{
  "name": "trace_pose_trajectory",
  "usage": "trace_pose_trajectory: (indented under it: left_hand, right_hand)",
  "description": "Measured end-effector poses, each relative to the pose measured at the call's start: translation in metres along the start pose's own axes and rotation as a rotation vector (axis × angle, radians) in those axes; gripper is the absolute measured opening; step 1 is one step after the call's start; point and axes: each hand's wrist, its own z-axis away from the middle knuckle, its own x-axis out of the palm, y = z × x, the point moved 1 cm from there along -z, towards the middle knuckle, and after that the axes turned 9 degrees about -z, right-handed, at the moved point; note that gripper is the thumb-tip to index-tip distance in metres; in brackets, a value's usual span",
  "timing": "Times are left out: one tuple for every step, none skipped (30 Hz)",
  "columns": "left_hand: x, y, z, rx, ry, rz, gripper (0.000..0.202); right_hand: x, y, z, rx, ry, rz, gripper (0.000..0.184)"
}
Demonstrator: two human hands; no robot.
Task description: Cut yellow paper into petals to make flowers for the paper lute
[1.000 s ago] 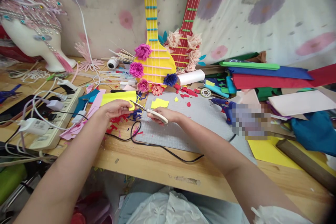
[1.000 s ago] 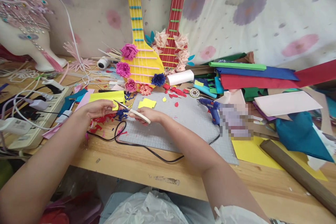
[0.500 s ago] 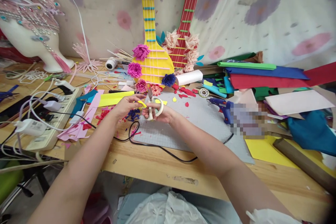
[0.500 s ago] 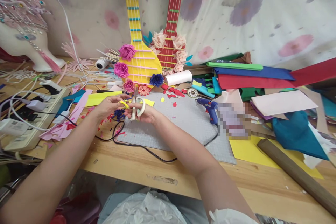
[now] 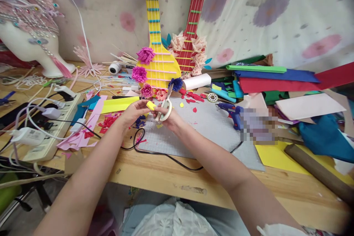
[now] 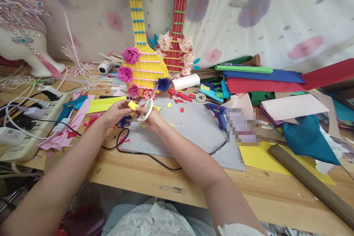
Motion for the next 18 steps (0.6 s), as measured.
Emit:
trace_pose_trajectory:
  left_hand:
    - [0.004,-0.003,0.002,-0.032,0.010,0.051,0.035]
    - [0.008,-0.005,0.004,-0.062,0.017,0.107,0.033]
    - [0.013,-0.007,0.007,-0.087,0.038,0.166,0.031]
    - [0.018,-0.009,0.008,-0.105,0.069,0.221,0.028]
    - [0.023,-0.010,0.010,-0.123,0.121,0.266,0.026]
    - [0.029,-0.010,0.011,-0.138,0.180,0.300,0.024]
    - [0.033,-0.010,0.011,-0.149,0.232,0.325,0.022]
    - [0.038,-0.010,0.011,-0.157,0.267,0.339,0.022]
    - [0.042,-0.009,0.011,-0.159,0.302,0.346,0.022]
    - [0.044,-0.008,0.011,-0.159,0.334,0.350,0.022]
    - [0.046,-0.007,0.010,-0.158,0.366,0.349,0.022]
    - [0.047,-0.006,0.010,-0.157,0.399,0.347,0.021]
    - [0.048,-0.006,0.009,-0.155,0.428,0.342,0.020]
    - [0.048,-0.005,0.008,-0.152,0.451,0.336,0.020]
    - [0.048,-0.005,0.008,-0.148,0.469,0.328,0.019]
    - [0.048,-0.005,0.007,-0.143,0.485,0.321,0.018]
    - [0.048,-0.005,0.007,-0.138,0.498,0.318,0.017]
    - [0.049,-0.004,0.006,-0.132,0.512,0.317,0.017]
  right_hand:
    - [-0.001,0.001,0.000,-0.116,0.059,0.036,0.031]
    - [-0.001,0.002,-0.001,-0.219,0.121,0.089,0.033]
    - [-0.002,0.003,-0.002,-0.306,0.177,0.153,0.034]
    - [-0.002,0.004,-0.003,-0.374,0.212,0.216,0.035]
    - [-0.003,0.006,-0.003,-0.429,0.235,0.277,0.036]
    - [-0.003,0.007,-0.004,-0.474,0.249,0.337,0.037]
    - [-0.004,0.009,-0.005,-0.509,0.257,0.394,0.037]
    - [-0.004,0.010,-0.006,-0.538,0.262,0.449,0.037]
    - [-0.004,0.010,-0.006,-0.558,0.263,0.498,0.036]
    - [-0.004,0.011,-0.006,-0.572,0.267,0.540,0.035]
    - [-0.004,0.011,-0.006,-0.582,0.272,0.574,0.034]
    - [-0.004,0.012,-0.006,-0.590,0.277,0.599,0.033]
    - [-0.004,0.012,-0.006,-0.597,0.280,0.617,0.033]
    - [-0.004,0.012,-0.006,-0.603,0.284,0.632,0.033]
    - [-0.004,0.012,-0.006,-0.608,0.288,0.645,0.033]
    - [-0.004,0.013,-0.006,-0.612,0.288,0.653,0.033]
    - [-0.005,0.013,-0.007,-0.616,0.284,0.658,0.033]
    - [-0.005,0.013,-0.007,-0.619,0.275,0.661,0.034]
